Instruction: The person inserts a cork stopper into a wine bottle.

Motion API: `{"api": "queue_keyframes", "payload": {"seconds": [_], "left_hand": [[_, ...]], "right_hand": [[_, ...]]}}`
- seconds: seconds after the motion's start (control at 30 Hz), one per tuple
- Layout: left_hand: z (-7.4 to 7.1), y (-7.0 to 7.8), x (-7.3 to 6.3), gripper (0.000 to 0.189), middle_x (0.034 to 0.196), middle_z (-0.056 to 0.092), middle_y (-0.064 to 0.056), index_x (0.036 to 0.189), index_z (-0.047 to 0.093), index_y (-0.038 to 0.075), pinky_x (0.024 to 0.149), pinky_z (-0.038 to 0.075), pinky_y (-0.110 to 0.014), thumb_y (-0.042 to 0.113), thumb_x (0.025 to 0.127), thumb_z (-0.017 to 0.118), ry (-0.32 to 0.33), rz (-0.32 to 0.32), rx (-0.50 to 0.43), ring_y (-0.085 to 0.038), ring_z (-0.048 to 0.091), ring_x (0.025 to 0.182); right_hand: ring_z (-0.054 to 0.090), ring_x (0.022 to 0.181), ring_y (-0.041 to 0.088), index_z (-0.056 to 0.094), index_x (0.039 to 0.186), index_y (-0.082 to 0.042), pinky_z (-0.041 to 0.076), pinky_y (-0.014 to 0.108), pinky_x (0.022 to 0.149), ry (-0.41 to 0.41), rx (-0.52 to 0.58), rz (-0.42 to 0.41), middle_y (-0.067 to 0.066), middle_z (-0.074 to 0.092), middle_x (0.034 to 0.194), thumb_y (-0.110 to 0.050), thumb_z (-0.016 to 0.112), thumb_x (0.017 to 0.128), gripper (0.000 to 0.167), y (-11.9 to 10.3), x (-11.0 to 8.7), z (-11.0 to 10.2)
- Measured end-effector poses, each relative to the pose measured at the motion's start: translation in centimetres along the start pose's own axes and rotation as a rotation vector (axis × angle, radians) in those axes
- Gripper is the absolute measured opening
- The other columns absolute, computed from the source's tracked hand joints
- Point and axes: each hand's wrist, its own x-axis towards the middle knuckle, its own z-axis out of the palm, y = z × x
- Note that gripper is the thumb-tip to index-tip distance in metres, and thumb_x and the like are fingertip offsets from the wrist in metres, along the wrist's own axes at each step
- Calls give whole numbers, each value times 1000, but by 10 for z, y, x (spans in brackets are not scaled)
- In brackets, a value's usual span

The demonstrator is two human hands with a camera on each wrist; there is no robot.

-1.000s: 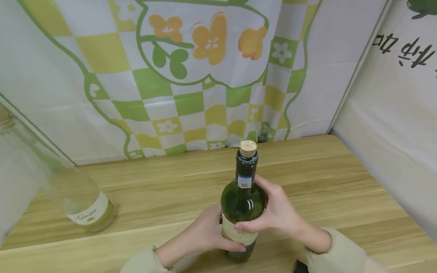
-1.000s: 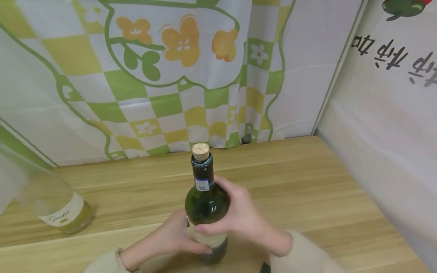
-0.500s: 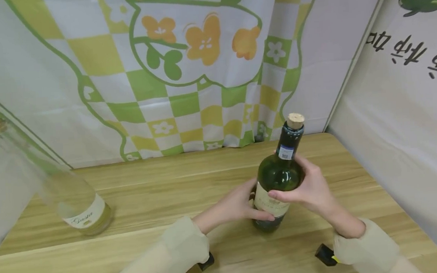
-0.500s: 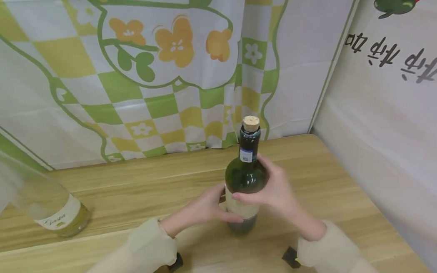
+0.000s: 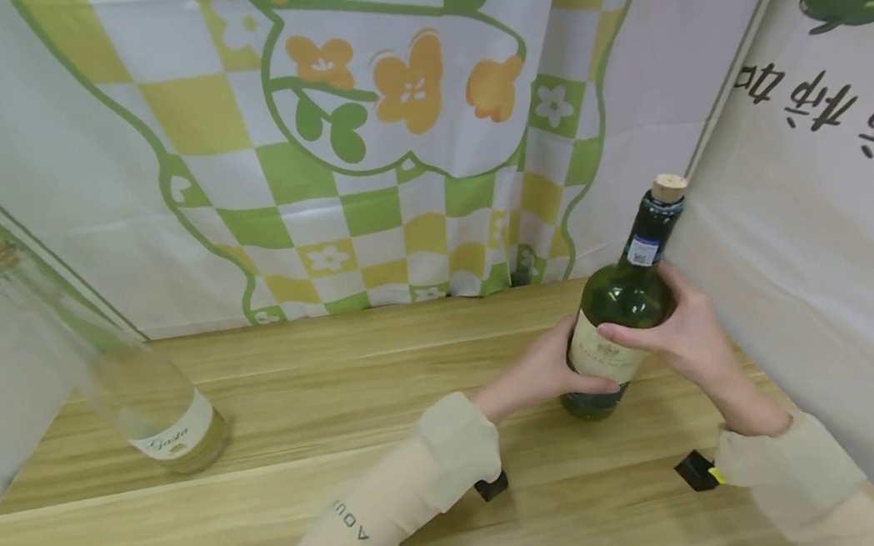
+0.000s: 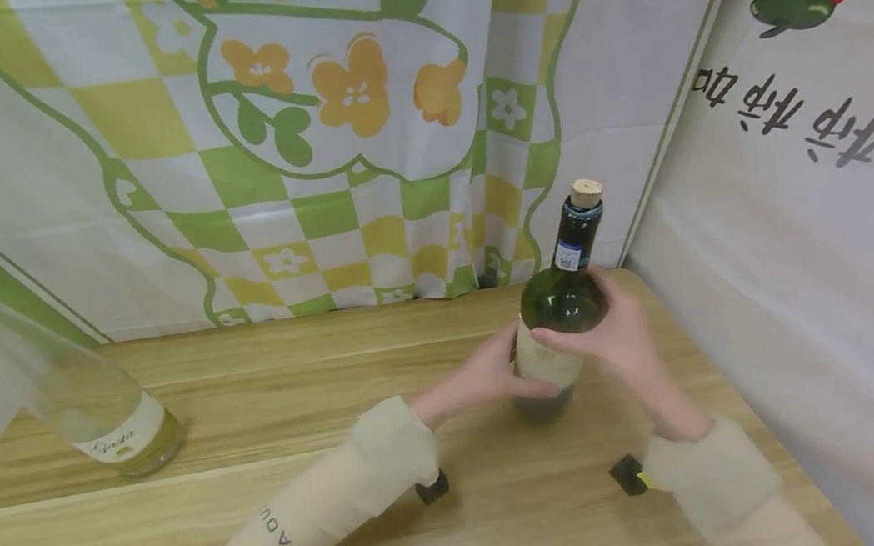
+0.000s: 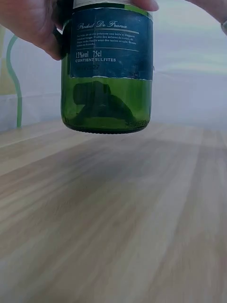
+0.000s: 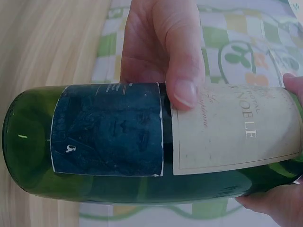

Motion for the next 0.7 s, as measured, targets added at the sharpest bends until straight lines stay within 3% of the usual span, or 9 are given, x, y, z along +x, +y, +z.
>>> {"api": "queue_keyframes", "payload": {"seconds": [0.2, 0.3, 0.5, 0.7], "left_hand": [[11, 1, 27, 66, 104, 55, 8, 124, 43, 15, 76, 45, -17, 28, 71, 79, -1, 6, -60, -2, 54, 89], [17, 1, 37, 64, 107, 55, 7, 125, 43, 14, 77, 45, -17, 28, 72, 77, 24, 0, -70, -1, 54, 92], [28, 2, 52, 69, 116, 55, 5, 131, 41, 12, 81, 44, -17, 28, 73, 77, 110, -79, -81, -6, 53, 103], [42, -4, 66, 67, 125, 53, 1, 131, 44, 11, 88, 43, -21, 30, 75, 75, 200, -128, -79, -10, 50, 112]], "right_hand": [[52, 84, -2, 47, 123, 1, 41, 10, 70, 44, -52, 40, -12, 53, 97, -5, 80, 65, 66, 14, 11, -17], [51, 82, -3, 47, 123, 0, 40, 9, 68, 64, -93, 69, -5, 55, 99, -9, 80, 67, 66, 20, 17, -24], [46, 85, -2, 44, 127, -1, 38, 14, 69, 85, -151, 121, 16, 54, 111, -17, 79, 69, 70, 30, 27, -31], [45, 89, 3, 42, 132, -3, 38, 16, 70, 108, -195, 174, 20, 53, 117, -25, 78, 70, 75, 44, 34, -33]]}}
